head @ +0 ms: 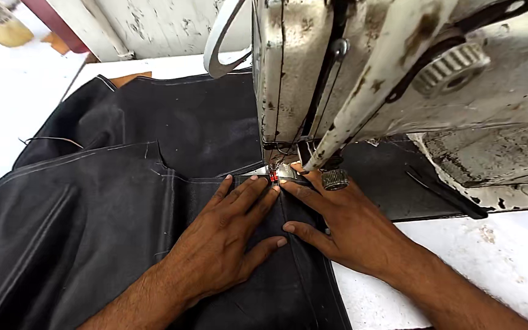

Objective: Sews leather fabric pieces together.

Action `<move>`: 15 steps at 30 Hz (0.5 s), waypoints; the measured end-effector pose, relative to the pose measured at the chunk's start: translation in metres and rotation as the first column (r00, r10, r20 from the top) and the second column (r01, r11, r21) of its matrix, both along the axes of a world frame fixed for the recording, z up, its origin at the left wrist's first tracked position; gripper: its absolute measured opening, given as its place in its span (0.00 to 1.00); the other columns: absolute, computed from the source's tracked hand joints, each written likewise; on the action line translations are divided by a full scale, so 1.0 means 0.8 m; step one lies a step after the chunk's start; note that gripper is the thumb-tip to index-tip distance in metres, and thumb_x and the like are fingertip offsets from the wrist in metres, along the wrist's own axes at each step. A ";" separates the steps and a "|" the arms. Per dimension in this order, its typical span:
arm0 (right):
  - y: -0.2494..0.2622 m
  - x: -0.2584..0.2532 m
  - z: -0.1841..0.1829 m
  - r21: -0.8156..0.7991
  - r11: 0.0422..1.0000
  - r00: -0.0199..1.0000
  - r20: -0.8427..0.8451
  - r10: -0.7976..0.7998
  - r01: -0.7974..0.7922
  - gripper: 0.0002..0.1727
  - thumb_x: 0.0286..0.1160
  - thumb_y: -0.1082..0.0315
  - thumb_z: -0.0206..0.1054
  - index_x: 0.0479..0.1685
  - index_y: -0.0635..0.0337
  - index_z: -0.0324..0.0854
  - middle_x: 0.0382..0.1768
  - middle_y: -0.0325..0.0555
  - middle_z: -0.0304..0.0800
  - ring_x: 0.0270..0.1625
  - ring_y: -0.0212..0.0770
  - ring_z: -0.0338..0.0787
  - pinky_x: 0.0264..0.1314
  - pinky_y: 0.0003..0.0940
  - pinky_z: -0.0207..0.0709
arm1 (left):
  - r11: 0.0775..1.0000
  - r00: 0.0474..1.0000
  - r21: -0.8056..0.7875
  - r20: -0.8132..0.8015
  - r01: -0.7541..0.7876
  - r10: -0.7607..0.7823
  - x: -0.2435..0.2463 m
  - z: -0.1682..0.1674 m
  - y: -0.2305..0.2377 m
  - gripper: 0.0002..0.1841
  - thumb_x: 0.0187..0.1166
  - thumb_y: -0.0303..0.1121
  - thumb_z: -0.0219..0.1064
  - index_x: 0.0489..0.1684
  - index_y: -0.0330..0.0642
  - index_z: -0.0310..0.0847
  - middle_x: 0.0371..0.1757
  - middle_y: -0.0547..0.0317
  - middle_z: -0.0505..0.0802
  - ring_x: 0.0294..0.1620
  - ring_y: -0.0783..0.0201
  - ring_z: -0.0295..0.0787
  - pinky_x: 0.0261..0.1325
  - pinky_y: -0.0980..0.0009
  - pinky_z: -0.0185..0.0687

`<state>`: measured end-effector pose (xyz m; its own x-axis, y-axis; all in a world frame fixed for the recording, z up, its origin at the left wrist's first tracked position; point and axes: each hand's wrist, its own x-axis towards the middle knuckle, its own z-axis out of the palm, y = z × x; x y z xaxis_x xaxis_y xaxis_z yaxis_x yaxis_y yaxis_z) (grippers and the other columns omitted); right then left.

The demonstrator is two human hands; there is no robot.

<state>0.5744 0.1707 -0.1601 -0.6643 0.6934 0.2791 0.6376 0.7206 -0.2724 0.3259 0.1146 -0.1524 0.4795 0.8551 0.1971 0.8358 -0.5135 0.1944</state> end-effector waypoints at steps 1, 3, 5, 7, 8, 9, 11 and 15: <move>0.000 0.000 0.000 0.001 1.000 1.000 0.000 -0.001 0.001 0.39 0.81 0.28 0.46 0.81 0.40 0.78 0.84 0.46 0.73 0.88 0.47 0.68 0.89 0.50 0.59 | 1.000 1.000 -0.004 0.011 0.007 -0.007 -0.002 0.000 0.001 0.39 0.85 0.67 0.46 0.88 0.53 0.69 0.88 0.57 0.73 0.91 0.59 0.62 0.93 0.45 0.51; 0.000 0.000 0.000 0.000 1.000 1.000 0.001 -0.007 0.007 0.40 0.81 0.27 0.47 0.80 0.40 0.79 0.84 0.46 0.73 0.88 0.47 0.68 0.88 0.50 0.60 | 1.000 1.000 -0.007 0.018 0.015 -0.015 -0.003 -0.001 0.002 0.38 0.85 0.67 0.46 0.88 0.54 0.69 0.88 0.57 0.73 0.92 0.60 0.61 0.93 0.45 0.51; 0.000 -0.001 0.000 -0.008 1.000 1.000 0.005 -0.014 0.014 0.40 0.80 0.27 0.46 0.80 0.40 0.79 0.84 0.45 0.73 0.88 0.46 0.67 0.89 0.50 0.59 | 1.000 1.000 -0.007 0.024 0.018 -0.018 -0.005 -0.002 0.003 0.38 0.85 0.67 0.47 0.88 0.54 0.70 0.89 0.58 0.73 0.92 0.61 0.60 0.94 0.46 0.50; 0.000 -0.001 0.000 -0.021 1.000 1.000 0.010 -0.023 0.023 0.40 0.80 0.26 0.46 0.81 0.39 0.78 0.86 0.43 0.71 0.89 0.45 0.66 0.90 0.49 0.58 | 1.000 0.999 -0.007 0.028 0.025 -0.025 -0.006 -0.002 0.005 0.38 0.85 0.68 0.47 0.88 0.55 0.70 0.89 0.59 0.72 0.92 0.62 0.60 0.94 0.46 0.50; 0.000 -0.001 0.000 -0.018 1.000 1.000 0.004 -0.025 0.025 0.40 0.80 0.26 0.46 0.81 0.39 0.78 0.85 0.43 0.72 0.89 0.45 0.66 0.90 0.49 0.58 | 1.000 0.999 -0.006 0.032 0.029 -0.029 -0.007 -0.003 0.006 0.38 0.85 0.68 0.47 0.88 0.56 0.69 0.89 0.60 0.72 0.92 0.63 0.59 0.94 0.47 0.50; 0.000 -0.001 -0.001 -0.012 1.000 1.000 -0.004 -0.028 0.028 0.40 0.80 0.26 0.46 0.81 0.39 0.78 0.85 0.43 0.72 0.89 0.44 0.67 0.89 0.49 0.59 | 0.999 0.999 -0.006 0.032 0.031 -0.031 -0.007 -0.003 0.007 0.38 0.85 0.68 0.47 0.88 0.56 0.69 0.89 0.62 0.71 0.92 0.63 0.59 0.95 0.47 0.50; 0.000 -0.001 -0.003 -0.002 0.999 0.999 -0.007 -0.033 0.033 0.40 0.80 0.26 0.46 0.81 0.38 0.78 0.85 0.42 0.72 0.89 0.43 0.66 0.89 0.47 0.59 | 0.999 0.999 -0.005 0.032 0.033 -0.032 -0.008 -0.003 0.008 0.38 0.85 0.68 0.46 0.88 0.57 0.69 0.90 0.62 0.71 0.93 0.64 0.58 0.95 0.48 0.50; 0.000 -0.001 -0.005 -0.001 0.999 0.999 -0.004 -0.040 0.040 0.40 0.81 0.26 0.45 0.80 0.37 0.79 0.85 0.41 0.72 0.89 0.42 0.66 0.90 0.46 0.59 | 0.999 0.998 -0.010 0.046 0.037 -0.037 -0.010 -0.006 0.009 0.38 0.85 0.68 0.46 0.88 0.58 0.69 0.90 0.63 0.70 0.93 0.64 0.57 0.95 0.50 0.51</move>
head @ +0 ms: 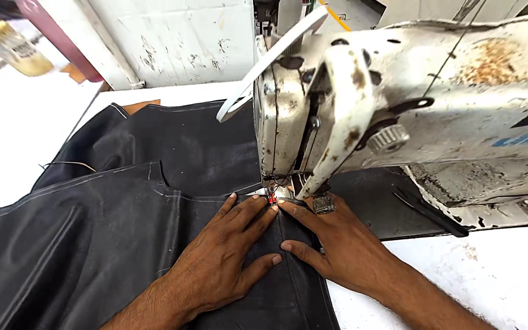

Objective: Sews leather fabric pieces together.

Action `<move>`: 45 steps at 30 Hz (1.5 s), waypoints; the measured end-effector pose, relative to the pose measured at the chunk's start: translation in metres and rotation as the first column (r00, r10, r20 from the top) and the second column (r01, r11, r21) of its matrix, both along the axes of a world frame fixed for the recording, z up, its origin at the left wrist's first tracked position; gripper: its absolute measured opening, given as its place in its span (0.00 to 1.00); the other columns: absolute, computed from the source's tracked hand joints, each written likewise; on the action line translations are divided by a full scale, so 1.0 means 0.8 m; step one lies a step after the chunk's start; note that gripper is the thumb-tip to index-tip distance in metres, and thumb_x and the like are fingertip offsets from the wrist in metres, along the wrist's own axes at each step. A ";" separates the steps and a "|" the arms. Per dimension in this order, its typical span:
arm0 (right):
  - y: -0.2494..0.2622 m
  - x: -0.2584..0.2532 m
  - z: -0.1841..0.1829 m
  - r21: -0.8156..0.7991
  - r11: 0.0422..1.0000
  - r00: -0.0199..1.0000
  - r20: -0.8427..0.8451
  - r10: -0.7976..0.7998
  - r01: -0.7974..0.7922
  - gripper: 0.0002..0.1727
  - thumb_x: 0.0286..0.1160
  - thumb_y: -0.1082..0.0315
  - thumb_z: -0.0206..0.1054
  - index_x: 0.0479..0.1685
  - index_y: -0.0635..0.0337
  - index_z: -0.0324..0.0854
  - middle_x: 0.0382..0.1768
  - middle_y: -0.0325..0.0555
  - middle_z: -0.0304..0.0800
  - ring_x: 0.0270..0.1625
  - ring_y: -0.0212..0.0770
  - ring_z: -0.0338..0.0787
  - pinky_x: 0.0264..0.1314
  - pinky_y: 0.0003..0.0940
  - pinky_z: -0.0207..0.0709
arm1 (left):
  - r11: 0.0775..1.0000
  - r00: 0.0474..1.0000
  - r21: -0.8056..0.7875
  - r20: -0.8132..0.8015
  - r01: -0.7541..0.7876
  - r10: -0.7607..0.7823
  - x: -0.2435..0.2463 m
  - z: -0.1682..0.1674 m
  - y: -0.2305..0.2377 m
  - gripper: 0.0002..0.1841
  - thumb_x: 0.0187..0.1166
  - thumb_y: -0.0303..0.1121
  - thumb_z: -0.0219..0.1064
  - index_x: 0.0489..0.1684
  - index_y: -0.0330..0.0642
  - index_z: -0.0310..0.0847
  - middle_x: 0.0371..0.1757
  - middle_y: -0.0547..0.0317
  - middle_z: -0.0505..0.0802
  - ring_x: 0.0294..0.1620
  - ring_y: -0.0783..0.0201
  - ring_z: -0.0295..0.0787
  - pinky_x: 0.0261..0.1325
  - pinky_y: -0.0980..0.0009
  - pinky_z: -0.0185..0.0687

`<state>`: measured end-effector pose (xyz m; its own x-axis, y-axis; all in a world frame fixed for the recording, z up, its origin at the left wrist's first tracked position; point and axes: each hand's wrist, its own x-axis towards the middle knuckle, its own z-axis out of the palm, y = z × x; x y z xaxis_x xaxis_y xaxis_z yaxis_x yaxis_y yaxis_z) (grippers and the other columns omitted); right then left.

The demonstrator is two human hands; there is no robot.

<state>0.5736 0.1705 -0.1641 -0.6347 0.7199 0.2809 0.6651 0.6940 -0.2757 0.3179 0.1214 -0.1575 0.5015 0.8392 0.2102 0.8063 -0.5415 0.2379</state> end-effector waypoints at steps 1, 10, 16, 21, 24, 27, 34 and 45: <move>0.000 0.000 -0.001 -0.002 1.000 1.000 0.000 -0.001 0.001 0.40 0.81 0.26 0.44 0.80 0.37 0.78 0.85 0.40 0.72 0.89 0.41 0.66 0.90 0.46 0.59 | 1.000 1.000 -0.002 -0.002 0.000 0.000 0.000 -0.001 0.000 0.38 0.85 0.68 0.46 0.88 0.58 0.69 0.90 0.64 0.70 0.93 0.65 0.57 0.95 0.50 0.51; -0.001 0.002 -0.005 -0.013 1.000 0.999 -0.034 -0.027 0.027 0.40 0.81 0.25 0.45 0.79 0.38 0.80 0.85 0.39 0.73 0.89 0.40 0.66 0.90 0.45 0.60 | 0.999 1.000 -0.035 -0.002 -0.001 0.001 -0.002 0.001 0.006 0.36 0.85 0.69 0.45 0.88 0.63 0.70 0.89 0.63 0.71 0.93 0.65 0.57 0.94 0.51 0.51; -0.003 0.003 -0.008 0.014 0.999 0.998 -0.049 -0.034 0.035 0.39 0.81 0.26 0.45 0.76 0.40 0.83 0.83 0.41 0.75 0.88 0.43 0.69 0.88 0.46 0.63 | 0.984 0.982 -0.020 0.074 0.177 -0.175 -0.010 0.003 0.008 0.29 0.87 0.62 0.52 0.80 0.63 0.79 0.78 0.56 0.82 0.88 0.62 0.67 0.93 0.56 0.56; -0.003 0.003 -0.007 0.000 0.999 0.998 -0.048 -0.039 0.039 0.39 0.81 0.26 0.46 0.76 0.40 0.82 0.83 0.41 0.74 0.88 0.43 0.68 0.88 0.46 0.63 | 0.988 0.986 -0.016 0.061 0.157 -0.155 -0.011 0.005 0.016 0.28 0.87 0.60 0.53 0.79 0.61 0.81 0.79 0.59 0.81 0.88 0.65 0.66 0.93 0.58 0.56; -0.003 0.003 -0.007 -0.003 0.999 0.998 -0.052 -0.042 0.042 0.39 0.81 0.26 0.47 0.76 0.39 0.82 0.83 0.42 0.74 0.88 0.43 0.68 0.88 0.46 0.64 | 0.988 0.987 -0.015 0.056 0.152 -0.151 -0.012 0.005 0.023 0.27 0.88 0.60 0.52 0.78 0.61 0.81 0.80 0.60 0.80 0.88 0.66 0.66 0.93 0.58 0.56; -0.004 0.003 -0.008 0.000 0.999 0.997 -0.068 -0.033 0.033 0.38 0.81 0.27 0.47 0.77 0.38 0.82 0.84 0.42 0.73 0.88 0.43 0.68 0.88 0.46 0.63 | 0.986 0.985 -0.013 0.050 0.167 -0.166 -0.015 0.007 0.031 0.27 0.87 0.60 0.53 0.77 0.62 0.82 0.80 0.60 0.80 0.88 0.65 0.65 0.93 0.58 0.56; -0.005 0.003 -0.008 -0.017 1.000 0.997 -0.073 -0.018 0.017 0.37 0.82 0.27 0.48 0.76 0.38 0.82 0.89 0.41 0.66 0.92 0.41 0.61 0.91 0.46 0.58 | 0.918 0.917 0.026 0.025 0.397 -0.397 -0.032 0.011 0.048 0.27 0.85 0.63 0.53 0.76 0.67 0.83 0.64 0.60 0.87 0.76 0.62 0.76 0.90 0.54 0.57; -0.005 0.003 -0.010 -0.004 0.999 0.997 -0.070 -0.033 0.033 0.36 0.82 0.27 0.48 0.79 0.34 0.80 0.89 0.40 0.66 0.92 0.40 0.61 0.91 0.44 0.59 | 0.892 0.894 0.063 -0.008 0.447 -0.448 -0.042 0.018 0.084 0.26 0.84 0.61 0.56 0.70 0.63 0.88 0.58 0.60 0.88 0.71 0.62 0.79 0.86 0.55 0.64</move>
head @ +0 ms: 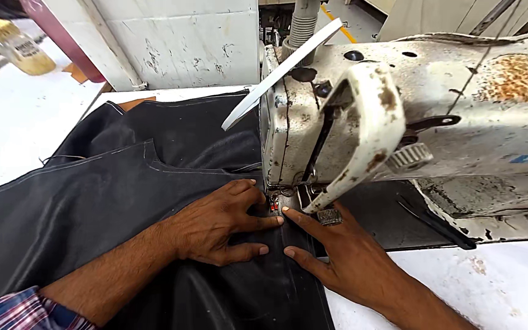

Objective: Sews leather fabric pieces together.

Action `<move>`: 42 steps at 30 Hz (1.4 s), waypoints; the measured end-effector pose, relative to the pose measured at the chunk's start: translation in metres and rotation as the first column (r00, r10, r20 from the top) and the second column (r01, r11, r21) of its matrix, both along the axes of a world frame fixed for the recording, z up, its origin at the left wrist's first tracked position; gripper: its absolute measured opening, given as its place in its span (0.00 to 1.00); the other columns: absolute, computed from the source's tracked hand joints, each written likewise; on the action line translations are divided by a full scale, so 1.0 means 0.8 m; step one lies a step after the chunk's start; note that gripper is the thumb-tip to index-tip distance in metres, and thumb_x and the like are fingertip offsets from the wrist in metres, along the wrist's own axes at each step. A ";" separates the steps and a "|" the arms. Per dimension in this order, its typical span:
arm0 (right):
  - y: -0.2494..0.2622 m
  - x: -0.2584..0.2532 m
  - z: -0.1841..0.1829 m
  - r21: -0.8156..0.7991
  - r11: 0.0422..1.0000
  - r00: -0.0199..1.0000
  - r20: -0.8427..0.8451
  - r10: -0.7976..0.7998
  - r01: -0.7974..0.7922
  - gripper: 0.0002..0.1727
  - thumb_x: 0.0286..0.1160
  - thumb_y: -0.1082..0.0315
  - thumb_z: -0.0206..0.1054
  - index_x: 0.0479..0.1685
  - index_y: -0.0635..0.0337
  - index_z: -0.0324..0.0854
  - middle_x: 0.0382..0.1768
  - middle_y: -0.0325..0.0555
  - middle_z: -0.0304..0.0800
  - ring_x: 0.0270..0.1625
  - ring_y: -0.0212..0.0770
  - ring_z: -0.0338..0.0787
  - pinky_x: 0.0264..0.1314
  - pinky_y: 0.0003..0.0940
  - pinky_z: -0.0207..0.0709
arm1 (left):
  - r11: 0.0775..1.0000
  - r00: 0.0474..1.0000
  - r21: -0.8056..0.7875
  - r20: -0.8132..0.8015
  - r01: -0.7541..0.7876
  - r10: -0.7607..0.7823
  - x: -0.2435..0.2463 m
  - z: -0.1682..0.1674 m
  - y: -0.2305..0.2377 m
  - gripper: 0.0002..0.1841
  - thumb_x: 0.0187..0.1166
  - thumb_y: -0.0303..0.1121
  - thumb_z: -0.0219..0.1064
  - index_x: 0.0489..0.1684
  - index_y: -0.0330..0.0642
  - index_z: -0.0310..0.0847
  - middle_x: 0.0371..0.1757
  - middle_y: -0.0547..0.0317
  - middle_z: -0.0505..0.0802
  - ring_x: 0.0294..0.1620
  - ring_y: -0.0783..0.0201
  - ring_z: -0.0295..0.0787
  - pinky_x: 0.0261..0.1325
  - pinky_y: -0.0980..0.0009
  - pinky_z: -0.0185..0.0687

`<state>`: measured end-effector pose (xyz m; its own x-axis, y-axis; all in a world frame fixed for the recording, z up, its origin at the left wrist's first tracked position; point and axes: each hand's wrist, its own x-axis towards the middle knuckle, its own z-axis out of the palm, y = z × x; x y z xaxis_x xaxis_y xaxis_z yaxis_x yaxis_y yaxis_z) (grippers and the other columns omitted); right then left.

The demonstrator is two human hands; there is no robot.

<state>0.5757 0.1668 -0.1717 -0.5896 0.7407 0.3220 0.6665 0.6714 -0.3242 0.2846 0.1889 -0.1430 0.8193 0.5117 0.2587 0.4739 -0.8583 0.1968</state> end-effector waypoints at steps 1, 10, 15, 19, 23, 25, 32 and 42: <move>0.000 0.000 0.000 0.005 1.000 1.000 -0.009 0.004 -0.004 0.36 0.82 0.28 0.48 0.78 0.35 0.82 0.88 0.41 0.67 0.91 0.40 0.62 0.91 0.45 0.59 | 1.000 1.000 0.024 -0.014 -0.001 0.001 0.002 0.001 -0.002 0.26 0.84 0.60 0.55 0.71 0.62 0.88 0.60 0.59 0.88 0.71 0.61 0.79 0.86 0.55 0.63; -0.003 0.001 0.012 0.022 0.996 0.996 -0.033 0.084 -0.083 0.29 0.83 0.38 0.55 0.73 0.40 0.86 0.85 0.50 0.72 0.88 0.51 0.67 0.87 0.50 0.63 | 0.939 0.951 -0.158 0.009 -0.305 0.310 0.050 -0.012 -0.143 0.33 0.86 0.64 0.51 0.84 0.55 0.75 0.85 0.53 0.76 0.91 0.57 0.61 0.92 0.61 0.59; 0.000 0.000 0.014 0.026 0.996 0.996 -0.013 0.084 -0.084 0.29 0.84 0.39 0.54 0.75 0.41 0.84 0.86 0.50 0.69 0.90 0.51 0.64 0.88 0.51 0.60 | 0.946 0.954 -0.132 0.006 -0.297 0.300 0.045 -0.014 -0.130 0.33 0.86 0.64 0.50 0.83 0.58 0.76 0.85 0.51 0.76 0.91 0.58 0.61 0.93 0.57 0.56; 0.000 -0.001 0.013 0.019 0.998 0.998 -0.018 0.068 -0.067 0.28 0.83 0.41 0.55 0.75 0.39 0.84 0.86 0.49 0.70 0.89 0.51 0.65 0.88 0.49 0.62 | 0.949 0.957 -0.122 -0.008 -0.290 0.291 0.041 -0.012 -0.118 0.33 0.86 0.64 0.50 0.84 0.58 0.75 0.85 0.51 0.76 0.91 0.57 0.61 0.93 0.57 0.55; 0.001 0.000 0.011 -0.004 0.999 0.999 -0.011 0.051 -0.051 0.28 0.84 0.40 0.54 0.75 0.39 0.84 0.85 0.48 0.70 0.90 0.49 0.64 0.89 0.48 0.61 | 0.947 0.955 -0.131 -0.012 -0.295 0.296 0.039 -0.011 -0.106 0.33 0.86 0.64 0.51 0.85 0.59 0.74 0.85 0.52 0.75 0.92 0.58 0.60 0.94 0.58 0.55; 0.000 -0.001 0.012 -0.001 0.999 0.999 -0.005 0.039 -0.039 0.28 0.83 0.40 0.54 0.74 0.39 0.85 0.85 0.48 0.71 0.89 0.50 0.65 0.88 0.49 0.62 | 0.948 0.956 -0.132 -0.014 -0.291 0.292 0.037 -0.010 -0.099 0.33 0.86 0.64 0.51 0.85 0.58 0.74 0.86 0.52 0.75 0.92 0.59 0.60 0.94 0.59 0.55; 0.001 -0.002 0.010 0.006 1.000 1.000 0.029 0.006 -0.006 0.30 0.84 0.39 0.51 0.75 0.40 0.84 0.85 0.47 0.71 0.89 0.49 0.65 0.88 0.47 0.63 | 0.947 0.958 -0.143 -0.020 -0.286 0.287 0.031 -0.007 -0.074 0.34 0.85 0.64 0.52 0.84 0.57 0.75 0.86 0.54 0.75 0.92 0.61 0.60 0.93 0.60 0.57; -0.001 -0.002 0.007 0.023 1.000 1.000 0.003 0.003 -0.003 0.29 0.84 0.39 0.53 0.74 0.39 0.85 0.85 0.48 0.71 0.89 0.47 0.66 0.88 0.46 0.63 | 0.992 0.995 -0.077 0.017 -0.099 0.100 0.016 -0.008 -0.058 0.28 0.86 0.61 0.52 0.77 0.63 0.83 0.71 0.56 0.85 0.83 0.59 0.71 0.91 0.52 0.59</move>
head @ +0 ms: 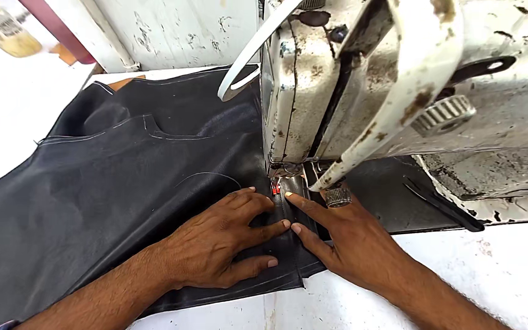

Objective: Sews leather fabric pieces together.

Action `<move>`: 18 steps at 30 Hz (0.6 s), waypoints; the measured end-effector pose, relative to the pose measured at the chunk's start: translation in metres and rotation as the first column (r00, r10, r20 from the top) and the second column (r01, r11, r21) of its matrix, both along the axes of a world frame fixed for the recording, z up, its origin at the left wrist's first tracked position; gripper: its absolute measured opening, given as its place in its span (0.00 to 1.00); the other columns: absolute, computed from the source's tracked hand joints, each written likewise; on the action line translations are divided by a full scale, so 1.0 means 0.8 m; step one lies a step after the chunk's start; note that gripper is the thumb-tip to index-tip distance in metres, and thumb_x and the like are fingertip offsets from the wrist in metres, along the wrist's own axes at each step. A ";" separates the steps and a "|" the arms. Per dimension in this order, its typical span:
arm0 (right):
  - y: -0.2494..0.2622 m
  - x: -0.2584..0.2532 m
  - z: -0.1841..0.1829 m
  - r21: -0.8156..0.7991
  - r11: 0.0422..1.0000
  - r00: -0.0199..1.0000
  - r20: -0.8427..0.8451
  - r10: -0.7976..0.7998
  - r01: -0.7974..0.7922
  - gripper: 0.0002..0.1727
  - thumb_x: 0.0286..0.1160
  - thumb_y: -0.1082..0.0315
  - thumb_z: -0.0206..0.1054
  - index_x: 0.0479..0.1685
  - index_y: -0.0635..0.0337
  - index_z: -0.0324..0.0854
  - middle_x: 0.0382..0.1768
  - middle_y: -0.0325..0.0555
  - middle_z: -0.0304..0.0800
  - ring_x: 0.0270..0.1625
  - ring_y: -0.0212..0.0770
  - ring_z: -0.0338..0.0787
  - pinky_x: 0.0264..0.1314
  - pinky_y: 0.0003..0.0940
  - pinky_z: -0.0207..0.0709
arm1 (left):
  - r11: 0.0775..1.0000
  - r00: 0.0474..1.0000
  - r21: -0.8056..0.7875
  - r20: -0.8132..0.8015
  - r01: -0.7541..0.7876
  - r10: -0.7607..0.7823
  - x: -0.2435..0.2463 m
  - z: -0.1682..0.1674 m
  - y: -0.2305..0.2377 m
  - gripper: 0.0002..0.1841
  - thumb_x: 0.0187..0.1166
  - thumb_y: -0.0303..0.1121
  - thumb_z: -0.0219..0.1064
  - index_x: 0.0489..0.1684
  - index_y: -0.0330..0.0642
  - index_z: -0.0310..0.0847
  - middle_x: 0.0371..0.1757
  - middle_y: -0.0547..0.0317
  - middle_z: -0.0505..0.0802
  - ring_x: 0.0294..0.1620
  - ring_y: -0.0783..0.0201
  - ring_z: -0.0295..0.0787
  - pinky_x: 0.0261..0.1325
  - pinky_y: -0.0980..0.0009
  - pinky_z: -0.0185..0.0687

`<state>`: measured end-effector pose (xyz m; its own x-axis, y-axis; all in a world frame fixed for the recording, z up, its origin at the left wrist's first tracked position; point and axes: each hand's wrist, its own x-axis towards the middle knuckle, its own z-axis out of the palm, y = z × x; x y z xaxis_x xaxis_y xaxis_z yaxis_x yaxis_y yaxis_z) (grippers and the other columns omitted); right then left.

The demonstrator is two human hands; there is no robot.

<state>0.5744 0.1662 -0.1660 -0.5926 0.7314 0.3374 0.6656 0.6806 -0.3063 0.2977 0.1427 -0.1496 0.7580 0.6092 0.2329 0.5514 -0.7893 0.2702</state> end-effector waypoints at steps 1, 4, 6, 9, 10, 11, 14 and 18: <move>0.000 0.000 0.000 -0.002 1.000 1.000 0.001 0.001 -0.001 0.28 0.85 0.39 0.53 0.74 0.39 0.85 0.85 0.47 0.71 0.89 0.47 0.66 0.88 0.46 0.63 | 1.000 1.000 -0.001 0.000 -0.005 0.005 -0.001 0.000 0.003 0.28 0.86 0.61 0.53 0.77 0.63 0.83 0.72 0.57 0.85 0.83 0.59 0.71 0.90 0.53 0.61; 0.000 0.000 -0.001 -0.003 1.000 1.000 -0.001 0.003 -0.003 0.28 0.85 0.39 0.53 0.75 0.38 0.84 0.87 0.47 0.69 0.89 0.46 0.65 0.88 0.46 0.63 | 1.000 1.000 -0.004 -0.003 -0.024 0.024 -0.005 0.002 0.015 0.27 0.86 0.62 0.54 0.76 0.66 0.83 0.73 0.58 0.84 0.83 0.60 0.71 0.88 0.57 0.63; 0.000 0.000 -0.002 -0.008 1.000 1.000 0.003 -0.006 0.006 0.29 0.85 0.38 0.52 0.76 0.36 0.83 0.88 0.46 0.68 0.90 0.46 0.64 0.89 0.46 0.62 | 1.000 1.000 0.001 -0.005 -0.020 0.020 -0.009 0.003 0.025 0.27 0.85 0.62 0.54 0.76 0.67 0.83 0.73 0.59 0.85 0.83 0.61 0.72 0.89 0.57 0.63; 0.001 0.001 -0.004 -0.011 1.000 1.000 0.002 -0.018 0.018 0.29 0.86 0.38 0.51 0.77 0.34 0.82 0.88 0.44 0.67 0.90 0.44 0.64 0.88 0.45 0.63 | 1.000 1.000 0.025 -0.008 0.014 -0.014 -0.013 0.004 0.041 0.27 0.85 0.62 0.54 0.76 0.65 0.83 0.72 0.59 0.85 0.82 0.61 0.72 0.89 0.56 0.63; 0.001 0.001 -0.003 -0.011 1.000 1.000 0.003 -0.013 0.013 0.29 0.86 0.38 0.51 0.78 0.34 0.82 0.88 0.44 0.68 0.90 0.44 0.64 0.88 0.46 0.62 | 0.999 1.000 0.037 -0.017 0.025 -0.024 -0.013 0.005 0.043 0.27 0.86 0.61 0.54 0.76 0.64 0.83 0.71 0.58 0.85 0.82 0.61 0.73 0.89 0.56 0.63; 0.000 0.002 -0.003 -0.007 1.000 1.000 -0.004 -0.003 0.003 0.28 0.86 0.39 0.51 0.77 0.34 0.82 0.87 0.45 0.69 0.90 0.45 0.65 0.88 0.46 0.62 | 0.998 0.999 0.050 -0.031 0.033 -0.031 -0.012 0.006 0.041 0.26 0.86 0.60 0.54 0.76 0.63 0.83 0.71 0.57 0.85 0.81 0.60 0.73 0.89 0.56 0.63; 0.000 0.003 -0.003 0.027 0.998 0.996 -0.068 0.063 -0.061 0.24 0.85 0.44 0.56 0.69 0.39 0.88 0.82 0.50 0.75 0.88 0.47 0.67 0.88 0.47 0.64 | 0.999 0.998 0.042 -0.053 0.024 -0.022 0.001 0.011 0.008 0.26 0.89 0.55 0.52 0.75 0.56 0.83 0.73 0.53 0.85 0.83 0.56 0.73 0.89 0.54 0.63; 0.000 0.005 -0.002 0.074 0.988 0.986 -0.088 0.140 -0.134 0.20 0.84 0.50 0.59 0.63 0.43 0.92 0.77 0.47 0.81 0.84 0.48 0.73 0.82 0.46 0.69 | 0.998 0.999 -0.054 0.011 -0.043 0.044 0.013 0.000 -0.038 0.27 0.89 0.56 0.52 0.81 0.57 0.78 0.77 0.52 0.82 0.87 0.57 0.69 0.92 0.55 0.60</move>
